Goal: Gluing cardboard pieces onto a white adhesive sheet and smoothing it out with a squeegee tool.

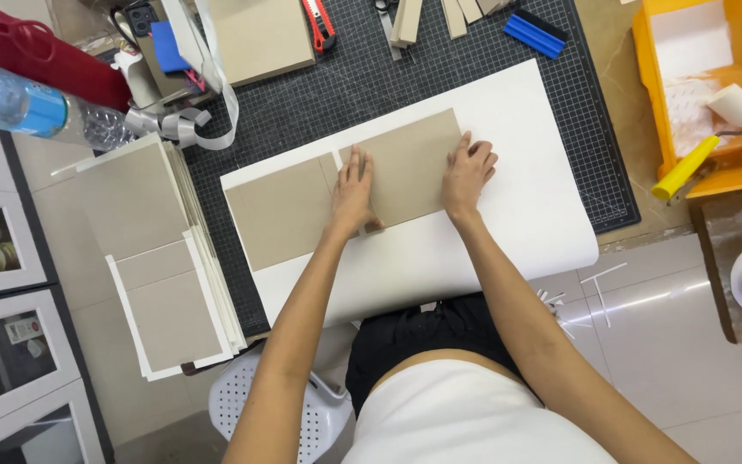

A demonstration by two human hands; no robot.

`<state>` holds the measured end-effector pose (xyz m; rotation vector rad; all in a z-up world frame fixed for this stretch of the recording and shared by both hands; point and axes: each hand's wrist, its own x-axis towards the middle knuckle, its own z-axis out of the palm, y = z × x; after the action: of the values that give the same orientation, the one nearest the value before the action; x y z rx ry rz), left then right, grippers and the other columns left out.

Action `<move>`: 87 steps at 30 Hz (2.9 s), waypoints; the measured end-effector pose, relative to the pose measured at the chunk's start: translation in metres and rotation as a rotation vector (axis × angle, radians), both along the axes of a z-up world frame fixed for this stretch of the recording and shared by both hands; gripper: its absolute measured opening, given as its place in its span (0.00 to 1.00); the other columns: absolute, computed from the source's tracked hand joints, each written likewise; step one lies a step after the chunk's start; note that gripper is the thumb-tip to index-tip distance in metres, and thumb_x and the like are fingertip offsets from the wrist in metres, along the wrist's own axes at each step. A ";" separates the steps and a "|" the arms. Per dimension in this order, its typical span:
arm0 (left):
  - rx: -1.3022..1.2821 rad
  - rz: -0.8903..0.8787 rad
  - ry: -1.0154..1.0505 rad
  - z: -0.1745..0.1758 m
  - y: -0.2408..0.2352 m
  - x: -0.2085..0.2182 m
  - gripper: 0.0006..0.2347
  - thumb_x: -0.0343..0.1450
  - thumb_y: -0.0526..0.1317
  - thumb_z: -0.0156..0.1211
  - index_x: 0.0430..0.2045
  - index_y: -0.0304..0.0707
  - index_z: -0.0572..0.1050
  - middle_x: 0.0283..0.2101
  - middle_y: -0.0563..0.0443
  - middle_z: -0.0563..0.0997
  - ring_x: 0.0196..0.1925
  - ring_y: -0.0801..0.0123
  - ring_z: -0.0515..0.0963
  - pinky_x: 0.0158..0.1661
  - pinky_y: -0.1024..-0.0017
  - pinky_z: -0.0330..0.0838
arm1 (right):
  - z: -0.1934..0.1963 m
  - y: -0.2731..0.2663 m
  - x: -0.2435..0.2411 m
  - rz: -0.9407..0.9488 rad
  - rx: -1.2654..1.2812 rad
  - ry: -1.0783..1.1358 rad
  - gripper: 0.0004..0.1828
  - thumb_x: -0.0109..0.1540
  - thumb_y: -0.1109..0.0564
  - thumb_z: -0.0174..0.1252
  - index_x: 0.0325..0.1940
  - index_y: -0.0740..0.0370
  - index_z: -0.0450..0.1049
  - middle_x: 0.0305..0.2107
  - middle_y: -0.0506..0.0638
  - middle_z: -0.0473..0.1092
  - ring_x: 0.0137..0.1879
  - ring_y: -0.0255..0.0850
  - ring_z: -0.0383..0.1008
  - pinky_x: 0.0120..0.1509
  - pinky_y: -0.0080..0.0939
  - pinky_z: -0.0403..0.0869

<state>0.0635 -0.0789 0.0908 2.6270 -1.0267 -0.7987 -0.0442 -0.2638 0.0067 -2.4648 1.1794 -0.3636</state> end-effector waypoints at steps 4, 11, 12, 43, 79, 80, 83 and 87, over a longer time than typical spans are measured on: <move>-0.004 -0.011 0.009 0.002 -0.001 0.000 0.60 0.43 0.37 0.86 0.72 0.36 0.49 0.76 0.33 0.42 0.74 0.38 0.49 0.68 0.45 0.57 | 0.000 0.004 -0.004 0.050 -0.044 -0.001 0.23 0.69 0.60 0.51 0.69 0.68 0.64 0.47 0.56 0.55 0.52 0.51 0.56 0.53 0.47 0.63; -0.010 0.002 0.011 0.012 -0.005 -0.004 0.58 0.44 0.35 0.85 0.71 0.34 0.50 0.75 0.31 0.42 0.74 0.37 0.49 0.68 0.46 0.58 | -0.002 0.006 -0.008 0.087 -0.121 -0.037 0.21 0.72 0.56 0.45 0.68 0.67 0.64 0.46 0.54 0.55 0.50 0.48 0.56 0.50 0.46 0.63; -0.002 0.005 -0.009 0.014 -0.007 -0.005 0.58 0.44 0.35 0.86 0.70 0.32 0.51 0.75 0.30 0.43 0.74 0.37 0.49 0.67 0.48 0.61 | -0.004 0.006 -0.008 0.088 -0.139 -0.044 0.20 0.72 0.55 0.45 0.67 0.66 0.65 0.46 0.53 0.54 0.50 0.47 0.56 0.49 0.45 0.63; -0.680 -0.464 -0.355 -0.060 -0.369 -0.305 0.21 0.63 0.40 0.65 0.51 0.42 0.73 0.54 0.47 0.72 0.61 0.59 0.74 0.66 0.54 0.61 | 0.096 -0.315 -0.300 -0.384 0.773 -0.616 0.25 0.62 0.65 0.55 0.64 0.62 0.66 0.29 0.53 0.62 0.26 0.35 0.68 0.23 0.30 0.71; -0.637 -0.375 -0.609 -0.043 -0.377 -0.303 0.07 0.63 0.38 0.69 0.32 0.51 0.86 0.42 0.60 0.83 0.51 0.68 0.78 0.64 0.48 0.50 | 0.257 -0.308 -0.191 0.136 0.338 0.473 0.23 0.67 0.56 0.48 0.67 0.53 0.69 0.47 0.66 0.72 0.32 0.53 0.71 0.33 0.54 0.70; -0.645 -0.365 -0.610 -0.043 -0.380 -0.304 0.06 0.63 0.37 0.65 0.30 0.50 0.85 0.39 0.60 0.82 0.49 0.67 0.79 0.63 0.46 0.51 | 0.267 -0.298 -0.194 0.119 0.372 0.671 0.23 0.68 0.54 0.48 0.68 0.52 0.68 0.52 0.64 0.71 0.42 0.55 0.74 0.44 0.56 0.74; -0.686 -0.296 -0.601 -0.060 -0.387 -0.316 0.12 0.64 0.38 0.60 0.39 0.49 0.82 0.40 0.63 0.82 0.46 0.68 0.79 0.64 0.45 0.52 | 0.207 -0.338 -0.209 0.214 0.283 0.730 0.23 0.67 0.52 0.49 0.66 0.49 0.71 0.50 0.66 0.72 0.45 0.62 0.77 0.48 0.59 0.75; -0.785 -0.256 -0.549 -0.084 -0.400 -0.319 0.14 0.62 0.39 0.58 0.39 0.47 0.85 0.36 0.61 0.83 0.47 0.64 0.76 0.67 0.40 0.47 | 0.170 -0.380 -0.225 0.475 0.033 0.547 0.25 0.68 0.48 0.51 0.65 0.62 0.75 0.52 0.70 0.74 0.52 0.70 0.74 0.53 0.63 0.69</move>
<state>-0.2555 -0.4788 0.0071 2.0487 -1.4456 0.3037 -0.2694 -0.6440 0.1765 -2.7894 0.7118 0.4851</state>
